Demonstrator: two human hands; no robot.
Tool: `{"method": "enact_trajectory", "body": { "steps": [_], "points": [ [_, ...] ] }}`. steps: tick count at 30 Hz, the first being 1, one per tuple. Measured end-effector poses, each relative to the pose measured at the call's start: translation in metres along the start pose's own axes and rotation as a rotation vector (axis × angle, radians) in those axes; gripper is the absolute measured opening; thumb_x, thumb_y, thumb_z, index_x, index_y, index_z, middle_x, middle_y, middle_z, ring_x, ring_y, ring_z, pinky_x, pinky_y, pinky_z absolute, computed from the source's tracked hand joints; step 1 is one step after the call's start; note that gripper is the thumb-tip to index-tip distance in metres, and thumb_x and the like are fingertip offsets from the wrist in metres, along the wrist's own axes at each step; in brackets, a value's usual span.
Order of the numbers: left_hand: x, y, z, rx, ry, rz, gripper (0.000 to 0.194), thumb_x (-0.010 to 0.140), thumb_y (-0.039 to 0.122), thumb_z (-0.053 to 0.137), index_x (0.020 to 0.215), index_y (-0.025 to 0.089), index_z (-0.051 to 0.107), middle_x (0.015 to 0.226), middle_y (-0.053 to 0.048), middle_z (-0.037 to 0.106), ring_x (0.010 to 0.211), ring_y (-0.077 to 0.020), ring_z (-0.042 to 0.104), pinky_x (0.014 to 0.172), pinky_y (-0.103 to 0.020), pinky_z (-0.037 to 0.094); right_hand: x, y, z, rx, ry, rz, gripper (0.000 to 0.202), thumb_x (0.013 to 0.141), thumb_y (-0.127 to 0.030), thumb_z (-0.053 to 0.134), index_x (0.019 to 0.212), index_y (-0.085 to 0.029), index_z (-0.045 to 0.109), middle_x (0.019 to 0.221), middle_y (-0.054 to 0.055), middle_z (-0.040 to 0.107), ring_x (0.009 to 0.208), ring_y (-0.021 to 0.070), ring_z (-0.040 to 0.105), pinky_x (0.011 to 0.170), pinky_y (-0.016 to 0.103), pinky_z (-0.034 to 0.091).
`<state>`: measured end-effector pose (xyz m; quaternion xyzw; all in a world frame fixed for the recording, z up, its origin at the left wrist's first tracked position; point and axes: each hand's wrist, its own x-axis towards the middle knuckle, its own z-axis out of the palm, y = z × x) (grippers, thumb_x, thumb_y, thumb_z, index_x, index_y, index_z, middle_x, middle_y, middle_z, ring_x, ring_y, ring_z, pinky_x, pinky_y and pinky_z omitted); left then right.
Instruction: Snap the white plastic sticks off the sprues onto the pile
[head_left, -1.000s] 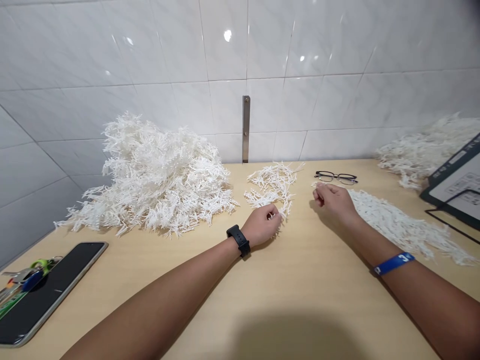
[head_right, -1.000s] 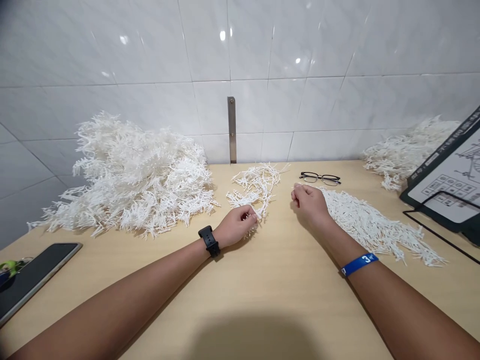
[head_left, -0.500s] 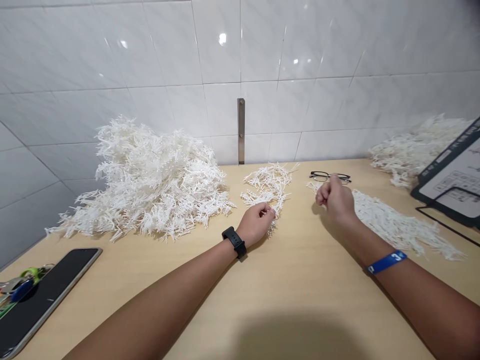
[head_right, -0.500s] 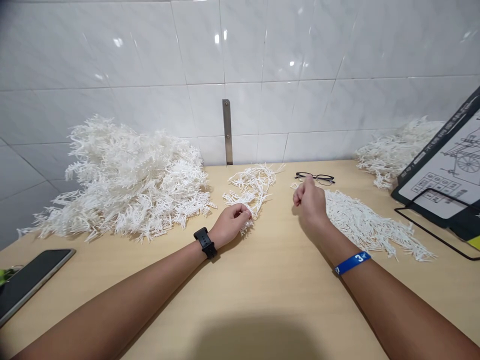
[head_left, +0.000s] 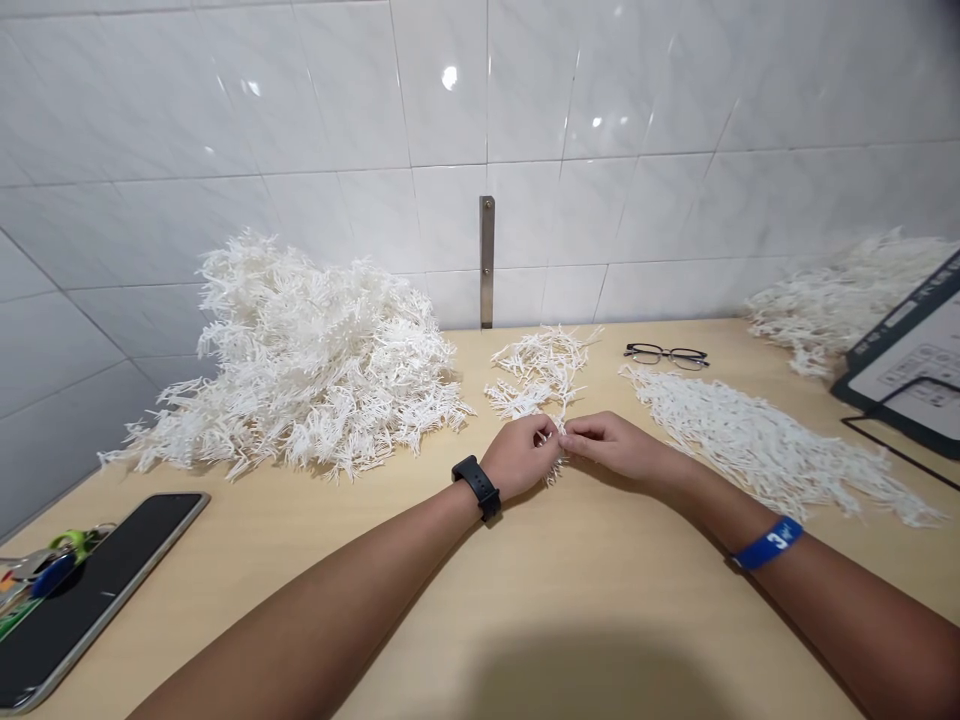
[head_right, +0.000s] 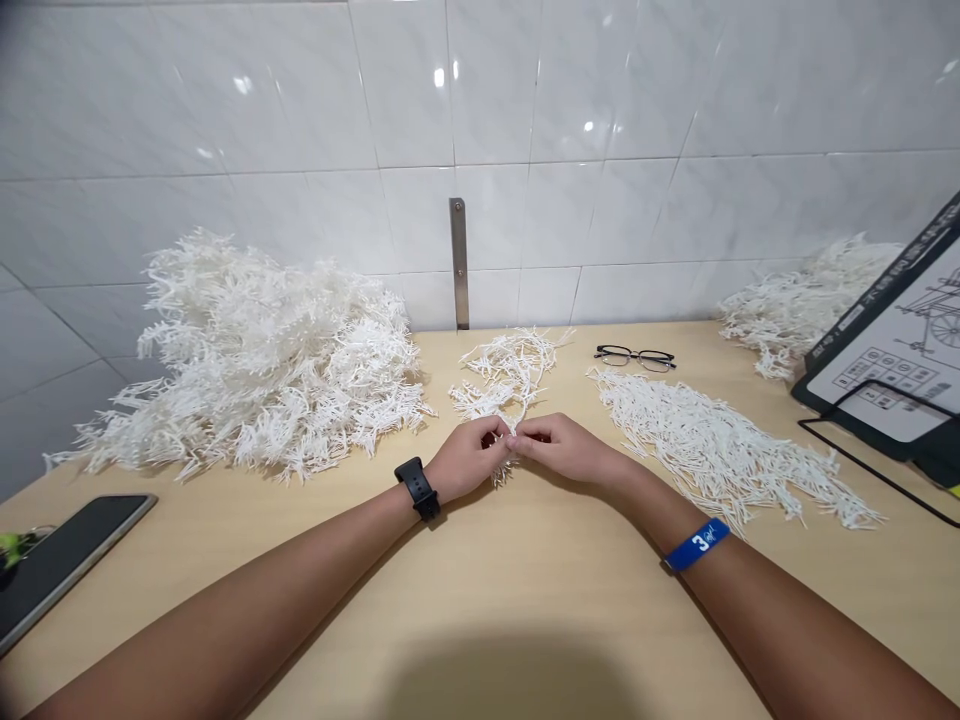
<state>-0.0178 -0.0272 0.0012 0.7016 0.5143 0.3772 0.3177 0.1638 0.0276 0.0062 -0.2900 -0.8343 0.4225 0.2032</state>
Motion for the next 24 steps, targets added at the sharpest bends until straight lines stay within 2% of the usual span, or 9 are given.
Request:
{"method": "enact_trajectory", "body": {
  "steps": [3, 8, 15, 18, 20, 24],
  "points": [
    [-0.001, 0.0, -0.001, 0.043, -0.029, 0.045, 0.025, 0.087, 0.034, 0.045, 0.074, 0.017, 0.058, 0.069, 0.001, 0.058, 0.066, -0.0127, 0.049, 0.06, -0.024, 0.036, -0.001, -0.003, 0.001, 0.084, 0.022, 0.014, 0.043, 0.09, -0.048, 0.046, 0.06, -0.017, 0.047, 0.059, -0.001, 0.044, 0.058, 0.0113, 0.039, 0.057, 0.026, 0.031],
    [0.0, 0.002, -0.001, 0.073, -0.058, 0.074, 0.027, 0.088, 0.034, 0.042, 0.07, 0.018, 0.052, 0.069, 0.0, 0.055, 0.068, -0.0139, 0.049, 0.064, -0.026, 0.036, 0.0, -0.005, 0.001, 0.023, 0.191, 0.065, 0.041, 0.081, -0.037, 0.053, 0.054, -0.02, 0.028, 0.056, -0.005, 0.023, 0.055, 0.0087, 0.022, 0.053, 0.026, 0.019],
    [0.005, 0.001, 0.001, 0.029, -0.035, 0.069, 0.027, 0.089, 0.034, 0.039, 0.068, 0.018, 0.045, 0.067, 0.001, 0.05, 0.066, -0.0134, 0.045, 0.062, -0.026, 0.034, 0.01, -0.003, 0.014, 0.148, 0.332, 0.056, 0.044, 0.08, -0.047, 0.055, 0.055, -0.02, 0.03, 0.058, -0.005, 0.024, 0.056, 0.0088, 0.024, 0.053, 0.026, 0.021],
    [0.005, 0.0, 0.001, 0.063, -0.016, 0.062, 0.026, 0.088, 0.031, 0.04, 0.065, 0.019, 0.043, 0.065, 0.002, 0.048, 0.065, -0.0134, 0.044, 0.062, -0.026, 0.033, 0.01, -0.006, 0.014, 0.154, 0.399, 0.089, 0.044, 0.077, -0.045, 0.056, 0.053, -0.021, 0.028, 0.056, -0.005, 0.024, 0.054, 0.0086, 0.024, 0.05, 0.026, 0.021],
    [0.004, 0.0, 0.001, 0.081, -0.004, 0.055, 0.023, 0.085, 0.027, 0.041, 0.063, 0.019, 0.042, 0.064, 0.001, 0.048, 0.065, -0.0137, 0.044, 0.061, -0.026, 0.032, 0.007, -0.002, 0.003, 0.189, 0.553, 0.147, 0.04, 0.075, -0.038, 0.058, 0.053, -0.021, 0.029, 0.054, -0.005, 0.025, 0.051, 0.0083, 0.023, 0.047, 0.025, 0.02],
    [0.0, 0.002, 0.0, 0.062, 0.003, 0.014, 0.021, 0.082, 0.024, 0.043, 0.062, 0.019, 0.043, 0.065, 0.0, 0.051, 0.065, -0.0141, 0.045, 0.061, -0.026, 0.032, 0.001, 0.025, -0.04, 0.341, 1.041, 0.247, 0.03, 0.07, -0.031, 0.061, 0.056, -0.023, 0.036, 0.051, -0.005, 0.029, 0.046, 0.0086, 0.025, 0.04, 0.025, 0.02]
  ]
}}
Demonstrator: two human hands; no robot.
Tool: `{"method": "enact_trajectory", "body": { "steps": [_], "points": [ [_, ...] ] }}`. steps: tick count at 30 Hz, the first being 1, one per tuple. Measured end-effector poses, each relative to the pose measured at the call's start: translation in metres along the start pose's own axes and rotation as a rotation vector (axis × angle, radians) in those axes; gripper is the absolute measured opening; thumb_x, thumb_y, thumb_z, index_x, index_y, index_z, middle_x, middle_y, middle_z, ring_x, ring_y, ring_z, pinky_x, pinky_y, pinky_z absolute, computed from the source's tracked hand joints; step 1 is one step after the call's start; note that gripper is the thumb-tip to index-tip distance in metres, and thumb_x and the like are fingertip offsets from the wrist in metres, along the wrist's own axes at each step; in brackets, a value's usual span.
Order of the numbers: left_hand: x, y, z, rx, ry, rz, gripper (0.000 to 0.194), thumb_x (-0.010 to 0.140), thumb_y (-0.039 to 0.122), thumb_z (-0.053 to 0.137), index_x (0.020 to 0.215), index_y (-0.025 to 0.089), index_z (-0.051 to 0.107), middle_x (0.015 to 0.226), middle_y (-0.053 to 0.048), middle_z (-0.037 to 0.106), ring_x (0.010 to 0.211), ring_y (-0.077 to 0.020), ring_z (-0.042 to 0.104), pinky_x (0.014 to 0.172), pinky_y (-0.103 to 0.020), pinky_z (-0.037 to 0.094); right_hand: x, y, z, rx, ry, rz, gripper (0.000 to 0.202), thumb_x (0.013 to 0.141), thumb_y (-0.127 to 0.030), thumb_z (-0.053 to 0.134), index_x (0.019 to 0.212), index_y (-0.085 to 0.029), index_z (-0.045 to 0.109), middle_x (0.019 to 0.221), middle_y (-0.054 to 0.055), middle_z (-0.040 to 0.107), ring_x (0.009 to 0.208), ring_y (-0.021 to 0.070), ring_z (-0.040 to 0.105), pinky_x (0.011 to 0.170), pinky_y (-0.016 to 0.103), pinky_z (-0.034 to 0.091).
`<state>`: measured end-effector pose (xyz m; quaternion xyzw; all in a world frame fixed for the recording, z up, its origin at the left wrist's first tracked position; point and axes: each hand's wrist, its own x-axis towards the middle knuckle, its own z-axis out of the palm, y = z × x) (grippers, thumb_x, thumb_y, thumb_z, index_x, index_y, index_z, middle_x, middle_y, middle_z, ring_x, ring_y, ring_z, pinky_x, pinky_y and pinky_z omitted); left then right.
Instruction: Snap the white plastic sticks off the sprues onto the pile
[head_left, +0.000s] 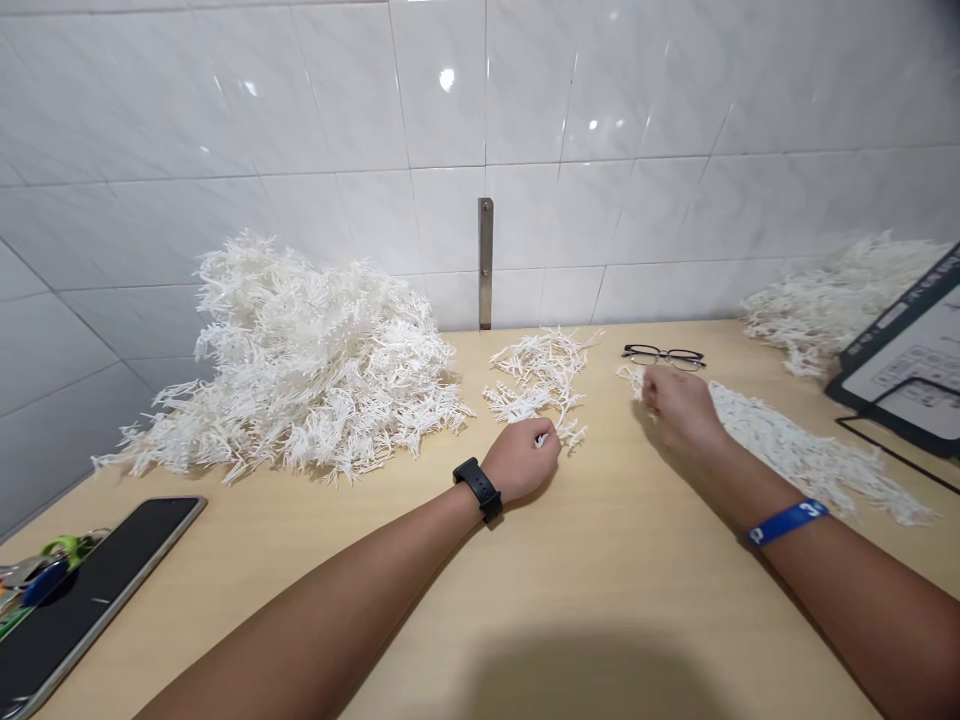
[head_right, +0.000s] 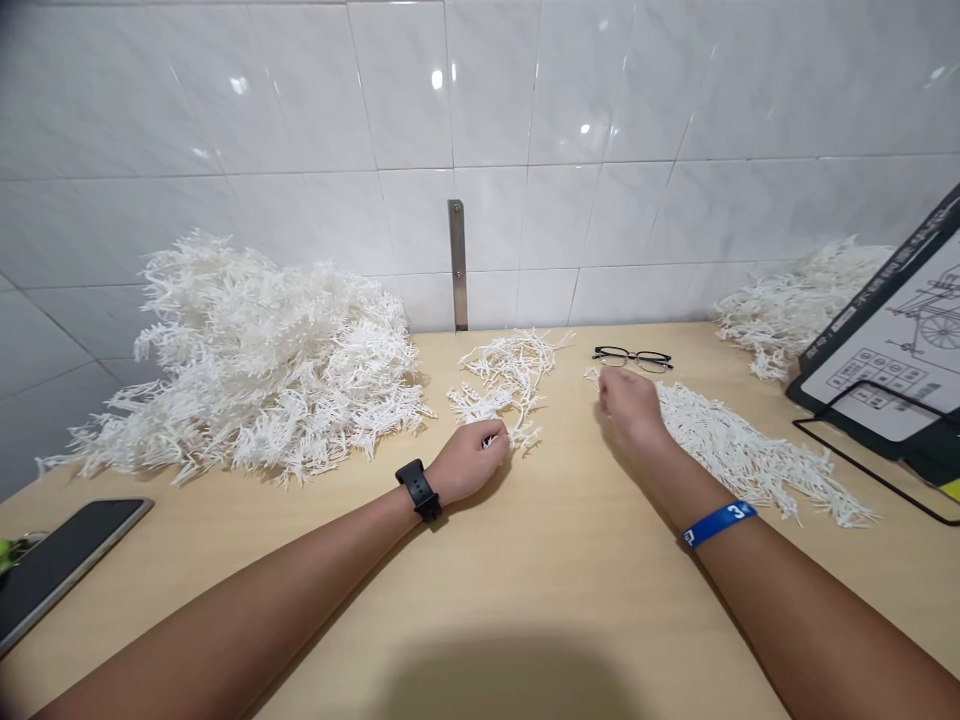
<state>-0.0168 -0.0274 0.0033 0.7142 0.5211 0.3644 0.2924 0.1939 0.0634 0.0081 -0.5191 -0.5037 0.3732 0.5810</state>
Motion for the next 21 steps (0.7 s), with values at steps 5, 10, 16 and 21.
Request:
{"method": "enact_trajectory", "body": {
  "steps": [5, 10, 16, 21],
  "points": [
    [-0.001, 0.001, 0.0, 0.003, -0.035, -0.031, 0.025, 0.086, 0.033, 0.044, 0.066, 0.018, 0.05, 0.068, 0.001, 0.057, 0.066, -0.0136, 0.048, 0.062, -0.025, 0.034, 0.026, 0.015, -0.016, 0.25, 0.154, 0.09, 0.016, 0.076, -0.036, 0.057, 0.081, -0.024, 0.048, 0.071, 0.001, 0.056, 0.046, 0.0094, 0.041, 0.041, 0.026, 0.038],
    [0.0, -0.002, 0.001, 0.003, -0.039, -0.031, 0.025, 0.086, 0.035, 0.045, 0.069, 0.018, 0.051, 0.068, 0.001, 0.058, 0.066, -0.013, 0.049, 0.062, -0.025, 0.034, 0.017, 0.009, -0.011, 0.508, 0.214, 0.192, 0.039, 0.067, -0.012, 0.06, 0.1, -0.027, 0.046, 0.099, 0.002, 0.065, 0.061, 0.0119, 0.06, 0.059, 0.03, 0.054],
    [0.0, 0.0, 0.0, -0.011, -0.028, -0.05, 0.023, 0.085, 0.037, 0.048, 0.077, 0.018, 0.058, 0.073, 0.0, 0.06, 0.067, -0.0131, 0.051, 0.061, -0.025, 0.036, -0.003, -0.008, 0.001, 0.136, -0.051, -0.065, 0.009, 0.077, -0.025, 0.058, 0.084, -0.02, 0.061, 0.068, 0.001, 0.061, 0.052, 0.0108, 0.048, 0.05, 0.025, 0.043],
    [0.0, -0.001, 0.0, -0.023, -0.042, -0.024, 0.022, 0.084, 0.038, 0.052, 0.086, 0.017, 0.061, 0.077, -0.001, 0.062, 0.069, -0.0133, 0.053, 0.062, -0.024, 0.038, -0.036, -0.019, 0.013, -0.269, -0.538, -0.416, 0.018, 0.086, -0.032, 0.053, 0.084, -0.018, 0.065, 0.067, 0.001, 0.06, 0.063, 0.0139, 0.054, 0.059, 0.026, 0.042]
  ]
}}
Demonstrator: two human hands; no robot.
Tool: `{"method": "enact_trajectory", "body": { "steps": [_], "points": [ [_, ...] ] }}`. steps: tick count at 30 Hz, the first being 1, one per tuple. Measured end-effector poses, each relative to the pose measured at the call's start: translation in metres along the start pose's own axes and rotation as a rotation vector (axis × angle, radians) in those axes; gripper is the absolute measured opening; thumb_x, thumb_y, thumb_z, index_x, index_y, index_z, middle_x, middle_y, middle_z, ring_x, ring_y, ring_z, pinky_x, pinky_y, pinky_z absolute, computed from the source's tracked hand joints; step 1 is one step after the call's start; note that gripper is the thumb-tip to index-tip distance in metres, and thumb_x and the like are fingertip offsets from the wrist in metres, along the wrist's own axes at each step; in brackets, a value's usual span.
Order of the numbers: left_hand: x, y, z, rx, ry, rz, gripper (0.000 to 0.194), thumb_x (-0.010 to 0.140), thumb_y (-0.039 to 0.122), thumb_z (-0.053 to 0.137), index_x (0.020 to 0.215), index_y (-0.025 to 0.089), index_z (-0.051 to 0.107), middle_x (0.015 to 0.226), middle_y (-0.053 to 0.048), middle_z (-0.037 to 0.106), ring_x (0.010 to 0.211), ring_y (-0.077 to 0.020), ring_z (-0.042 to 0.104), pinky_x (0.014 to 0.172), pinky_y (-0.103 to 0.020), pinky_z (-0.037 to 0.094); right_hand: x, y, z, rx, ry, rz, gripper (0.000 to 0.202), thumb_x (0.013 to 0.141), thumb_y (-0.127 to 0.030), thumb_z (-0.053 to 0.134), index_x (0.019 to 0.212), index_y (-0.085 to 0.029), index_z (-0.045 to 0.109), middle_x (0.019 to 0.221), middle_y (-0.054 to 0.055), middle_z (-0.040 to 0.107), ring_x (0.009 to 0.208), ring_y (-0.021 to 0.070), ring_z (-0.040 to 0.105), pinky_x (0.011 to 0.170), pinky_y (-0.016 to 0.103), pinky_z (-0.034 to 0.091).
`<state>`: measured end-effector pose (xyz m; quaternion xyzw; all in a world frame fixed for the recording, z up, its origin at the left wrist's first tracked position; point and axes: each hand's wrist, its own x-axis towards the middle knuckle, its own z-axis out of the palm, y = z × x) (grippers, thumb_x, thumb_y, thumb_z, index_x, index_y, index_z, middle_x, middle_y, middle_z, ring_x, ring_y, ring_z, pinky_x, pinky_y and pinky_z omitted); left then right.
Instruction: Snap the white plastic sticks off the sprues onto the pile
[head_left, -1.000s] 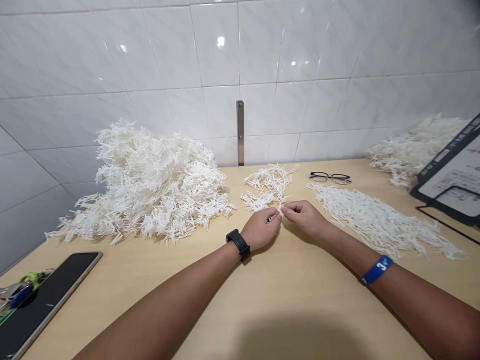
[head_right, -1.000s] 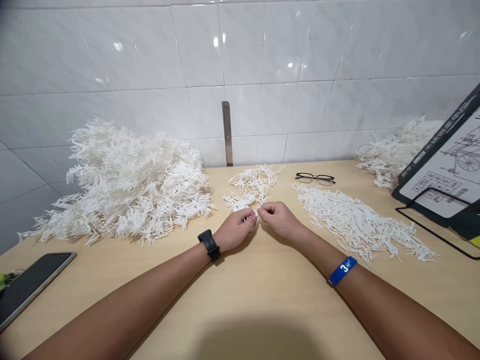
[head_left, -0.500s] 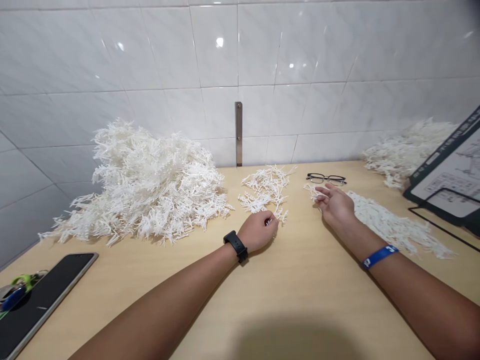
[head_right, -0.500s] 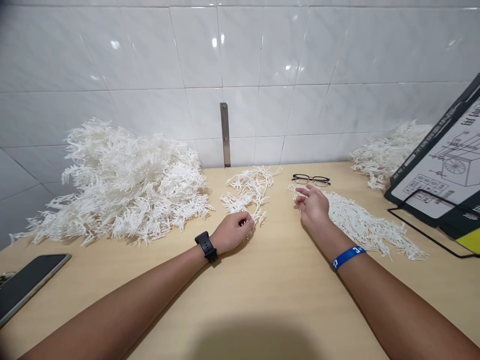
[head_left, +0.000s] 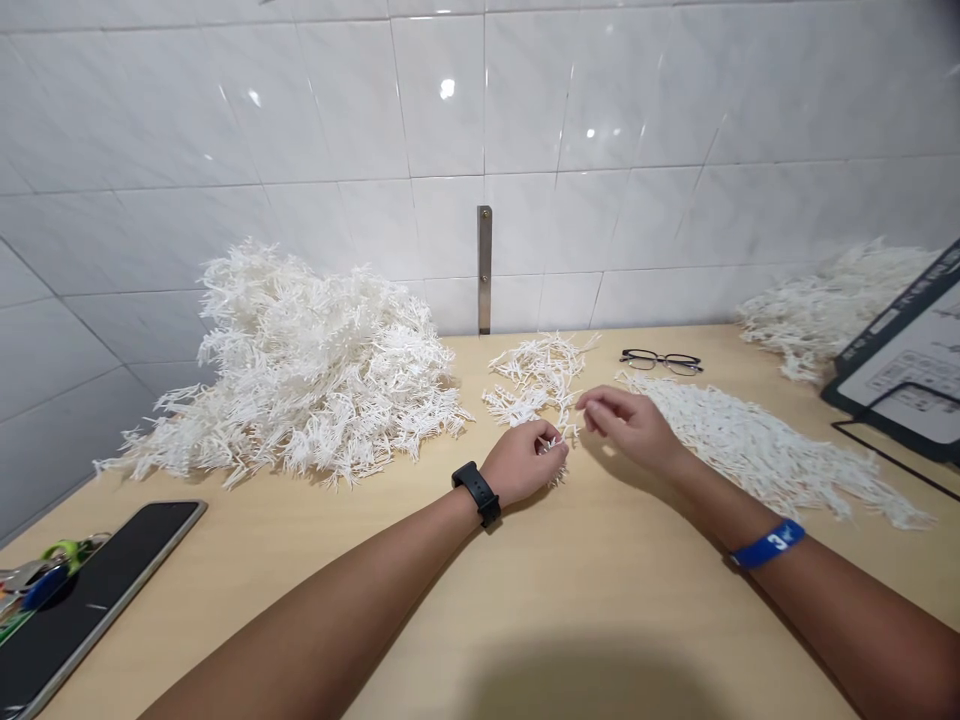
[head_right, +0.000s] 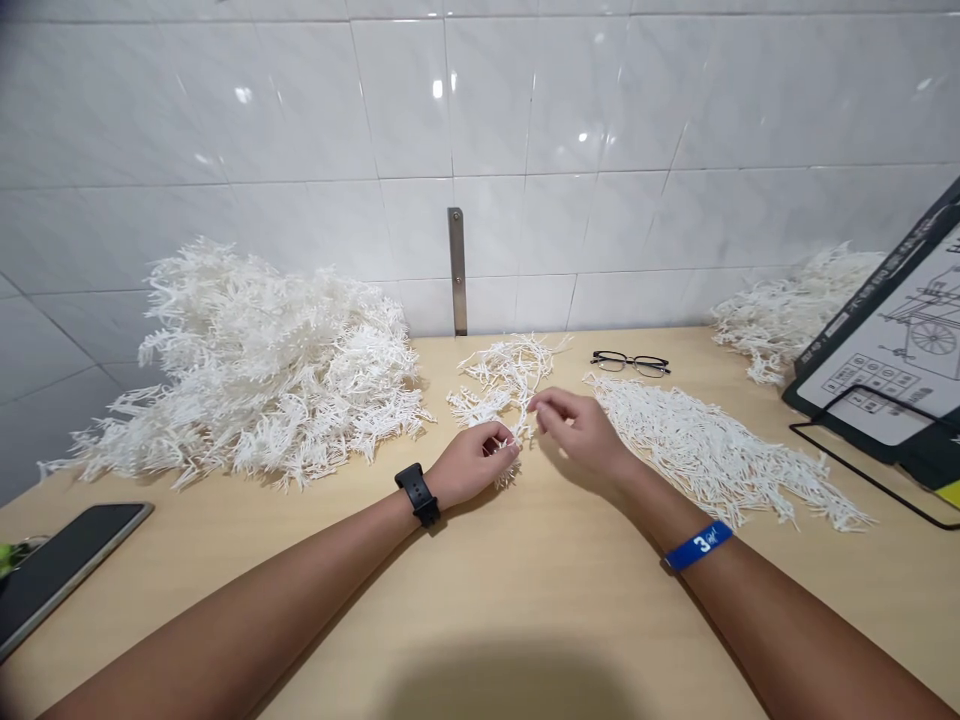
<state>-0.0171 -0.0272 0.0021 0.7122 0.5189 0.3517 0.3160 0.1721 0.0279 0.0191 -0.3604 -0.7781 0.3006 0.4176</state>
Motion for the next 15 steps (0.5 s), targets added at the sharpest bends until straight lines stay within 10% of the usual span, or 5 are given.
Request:
{"method": "enact_trajectory", "body": {
  "steps": [4, 15],
  "points": [
    [0.001, -0.003, 0.001, -0.022, 0.001, 0.013, 0.023, 0.084, 0.037, 0.053, 0.089, 0.017, 0.061, 0.079, -0.001, 0.063, 0.068, -0.013, 0.053, 0.061, -0.024, 0.039, -0.008, -0.015, 0.012, -0.115, -0.28, -0.033, 0.02, 0.088, -0.029, 0.051, 0.089, -0.018, 0.068, 0.076, 0.003, 0.067, 0.068, 0.0151, 0.057, 0.061, 0.027, 0.042],
    [0.002, -0.004, 0.001, -0.067, -0.02, 0.051, 0.016, 0.078, 0.03, 0.057, 0.087, 0.017, 0.056, 0.083, -0.001, 0.061, 0.074, -0.0132, 0.053, 0.064, -0.023, 0.042, -0.005, -0.004, 0.016, -0.134, -0.297, -0.187, 0.025, 0.087, -0.022, 0.052, 0.096, -0.021, 0.076, 0.084, 0.006, 0.067, 0.076, 0.017, 0.061, 0.07, 0.03, 0.047]
  ]
}}
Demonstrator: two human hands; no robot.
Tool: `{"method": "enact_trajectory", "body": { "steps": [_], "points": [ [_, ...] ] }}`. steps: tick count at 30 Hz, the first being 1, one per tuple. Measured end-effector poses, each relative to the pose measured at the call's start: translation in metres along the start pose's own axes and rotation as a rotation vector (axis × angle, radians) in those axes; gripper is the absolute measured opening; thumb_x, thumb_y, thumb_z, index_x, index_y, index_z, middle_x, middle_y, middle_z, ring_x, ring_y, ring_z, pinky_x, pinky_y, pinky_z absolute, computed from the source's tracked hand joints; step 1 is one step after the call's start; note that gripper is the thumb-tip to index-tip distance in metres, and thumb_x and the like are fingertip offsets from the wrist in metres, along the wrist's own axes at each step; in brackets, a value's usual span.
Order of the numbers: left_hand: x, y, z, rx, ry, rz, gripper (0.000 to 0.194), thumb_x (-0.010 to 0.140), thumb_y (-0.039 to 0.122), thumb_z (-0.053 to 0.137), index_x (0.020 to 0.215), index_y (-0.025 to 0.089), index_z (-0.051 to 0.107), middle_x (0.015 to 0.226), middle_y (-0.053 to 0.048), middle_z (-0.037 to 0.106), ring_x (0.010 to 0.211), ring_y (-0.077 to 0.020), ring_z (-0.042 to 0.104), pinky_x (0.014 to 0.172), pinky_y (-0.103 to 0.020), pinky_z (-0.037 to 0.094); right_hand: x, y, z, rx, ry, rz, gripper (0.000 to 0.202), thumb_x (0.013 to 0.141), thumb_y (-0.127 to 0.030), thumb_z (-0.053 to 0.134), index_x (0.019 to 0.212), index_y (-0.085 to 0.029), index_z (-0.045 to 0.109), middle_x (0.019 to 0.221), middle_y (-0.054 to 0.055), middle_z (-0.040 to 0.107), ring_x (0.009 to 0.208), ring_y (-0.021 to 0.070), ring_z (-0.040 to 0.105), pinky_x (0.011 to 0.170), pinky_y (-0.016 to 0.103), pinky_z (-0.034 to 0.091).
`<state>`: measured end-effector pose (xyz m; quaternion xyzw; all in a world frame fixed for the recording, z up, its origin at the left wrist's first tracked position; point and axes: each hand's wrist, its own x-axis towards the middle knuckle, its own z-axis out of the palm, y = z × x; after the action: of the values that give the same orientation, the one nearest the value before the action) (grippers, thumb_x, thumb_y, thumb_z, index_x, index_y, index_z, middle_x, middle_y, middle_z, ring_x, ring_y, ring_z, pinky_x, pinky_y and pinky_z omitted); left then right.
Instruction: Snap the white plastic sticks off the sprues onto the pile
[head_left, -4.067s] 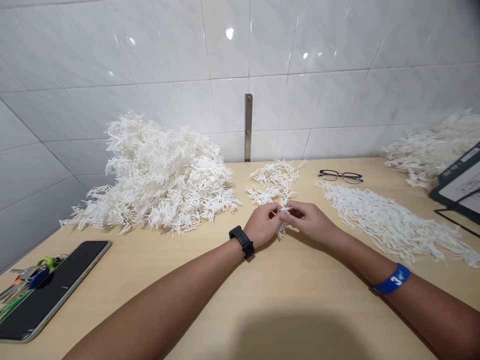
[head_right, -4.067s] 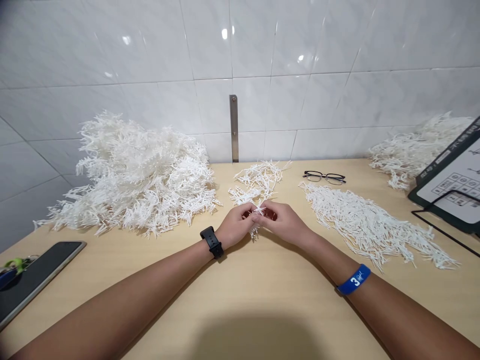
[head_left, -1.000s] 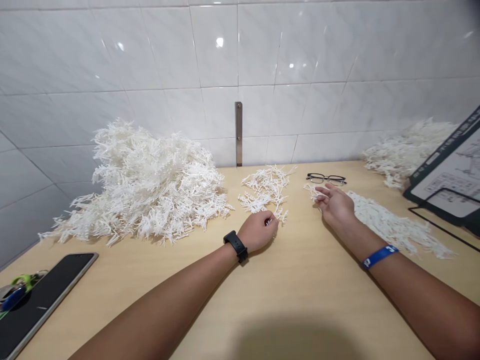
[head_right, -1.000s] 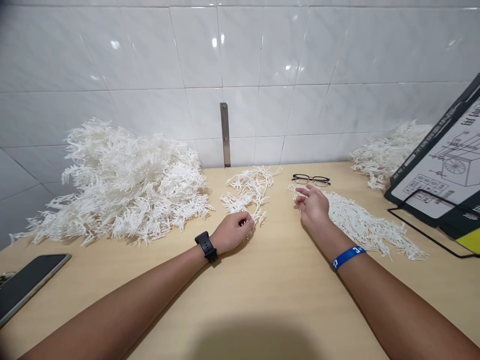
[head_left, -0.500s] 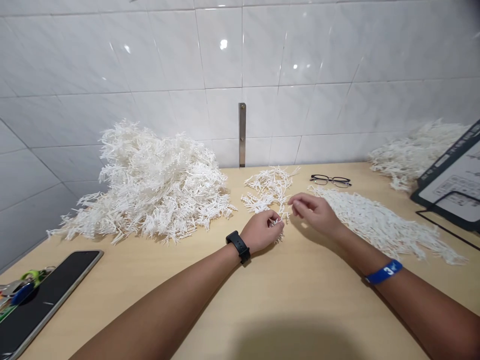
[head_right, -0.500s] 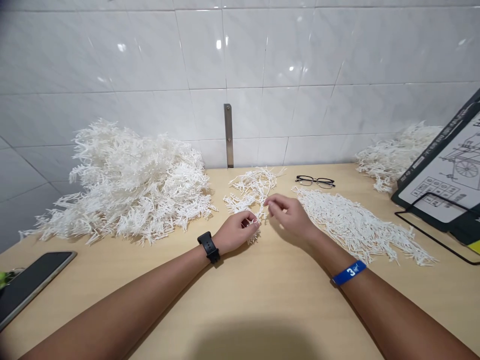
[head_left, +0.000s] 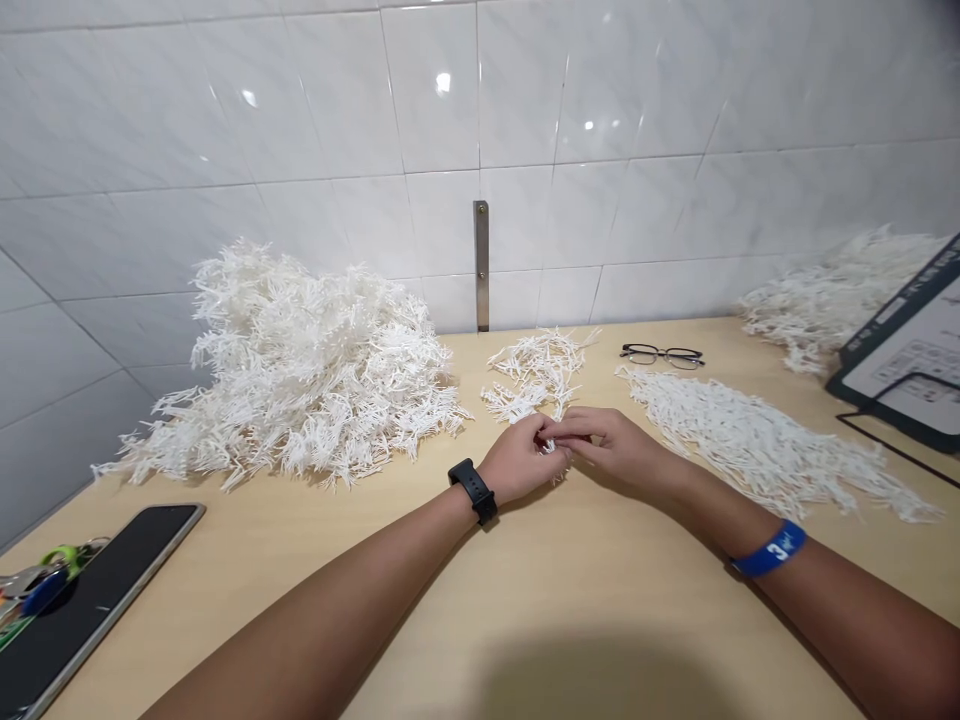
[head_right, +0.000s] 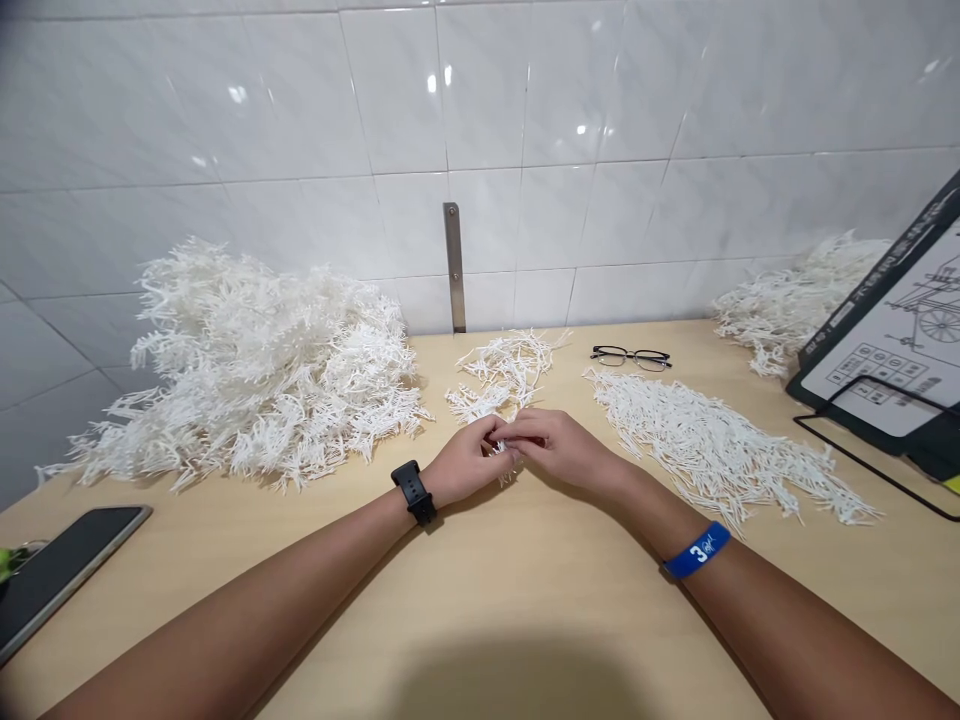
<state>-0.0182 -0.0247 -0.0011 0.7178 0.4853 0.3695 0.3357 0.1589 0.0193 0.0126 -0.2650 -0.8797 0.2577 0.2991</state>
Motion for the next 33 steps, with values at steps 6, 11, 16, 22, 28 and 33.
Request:
{"method": "enact_trajectory", "body": {
  "steps": [6, 11, 16, 22, 28, 33],
  "points": [
    [0.0, 0.0, 0.0, -0.004, 0.036, 0.045, 0.015, 0.081, 0.027, 0.054, 0.091, 0.017, 0.059, 0.092, -0.004, 0.065, 0.085, -0.0168, 0.057, 0.077, -0.027, 0.045, -0.001, -0.005, 0.001, -0.038, 0.118, 0.039, 0.019, 0.086, -0.025, 0.055, 0.089, -0.019, 0.073, 0.079, 0.005, 0.066, 0.07, 0.0155, 0.057, 0.064, 0.028, 0.043],
    [0.0, 0.002, 0.0, -0.058, 0.055, 0.05, 0.024, 0.089, 0.032, 0.048, 0.099, 0.017, 0.063, 0.1, -0.005, 0.068, 0.093, -0.0186, 0.06, 0.086, -0.029, 0.045, -0.002, -0.003, 0.002, -0.046, 0.134, 0.071, 0.011, 0.085, -0.024, 0.054, 0.085, -0.018, 0.064, 0.071, 0.001, 0.059, 0.063, 0.0128, 0.049, 0.06, 0.025, 0.04],
    [0.0, 0.004, -0.001, -0.024, 0.086, 0.026, 0.025, 0.091, 0.035, 0.046, 0.087, 0.016, 0.062, 0.088, -0.003, 0.068, 0.084, -0.0168, 0.059, 0.079, -0.027, 0.044, 0.0, -0.002, 0.002, -0.087, 0.142, 0.121, 0.008, 0.08, -0.022, 0.054, 0.074, -0.018, 0.055, 0.062, -0.002, 0.051, 0.058, 0.0113, 0.044, 0.056, 0.024, 0.035],
    [0.0, 0.004, 0.0, 0.027, 0.087, 0.057, 0.028, 0.093, 0.036, 0.04, 0.079, 0.017, 0.055, 0.077, 0.0, 0.06, 0.075, -0.0142, 0.052, 0.07, -0.025, 0.04, 0.002, -0.005, 0.005, 0.0, 0.201, 0.215, 0.007, 0.078, -0.023, 0.053, 0.072, -0.019, 0.053, 0.062, -0.003, 0.049, 0.058, 0.0113, 0.043, 0.056, 0.024, 0.034],
    [0.0, 0.004, 0.0, 0.005, 0.077, 0.074, 0.027, 0.094, 0.035, 0.039, 0.076, 0.018, 0.049, 0.077, 0.0, 0.056, 0.073, -0.0135, 0.049, 0.068, -0.025, 0.036, 0.005, 0.001, 0.012, 0.293, 0.277, 0.302, 0.01, 0.077, -0.028, 0.054, 0.076, -0.018, 0.053, 0.066, -0.003, 0.049, 0.06, 0.0114, 0.043, 0.056, 0.024, 0.034],
    [0.0, 0.003, 0.0, 0.013, 0.07, 0.053, 0.027, 0.092, 0.034, 0.039, 0.074, 0.018, 0.048, 0.073, 0.0, 0.054, 0.071, -0.0139, 0.047, 0.067, -0.025, 0.035, 0.004, 0.006, 0.012, 0.261, 0.164, 0.288, 0.008, 0.079, -0.026, 0.053, 0.077, -0.018, 0.051, 0.065, -0.004, 0.044, 0.06, 0.0103, 0.039, 0.056, 0.023, 0.031]
  ]
}}
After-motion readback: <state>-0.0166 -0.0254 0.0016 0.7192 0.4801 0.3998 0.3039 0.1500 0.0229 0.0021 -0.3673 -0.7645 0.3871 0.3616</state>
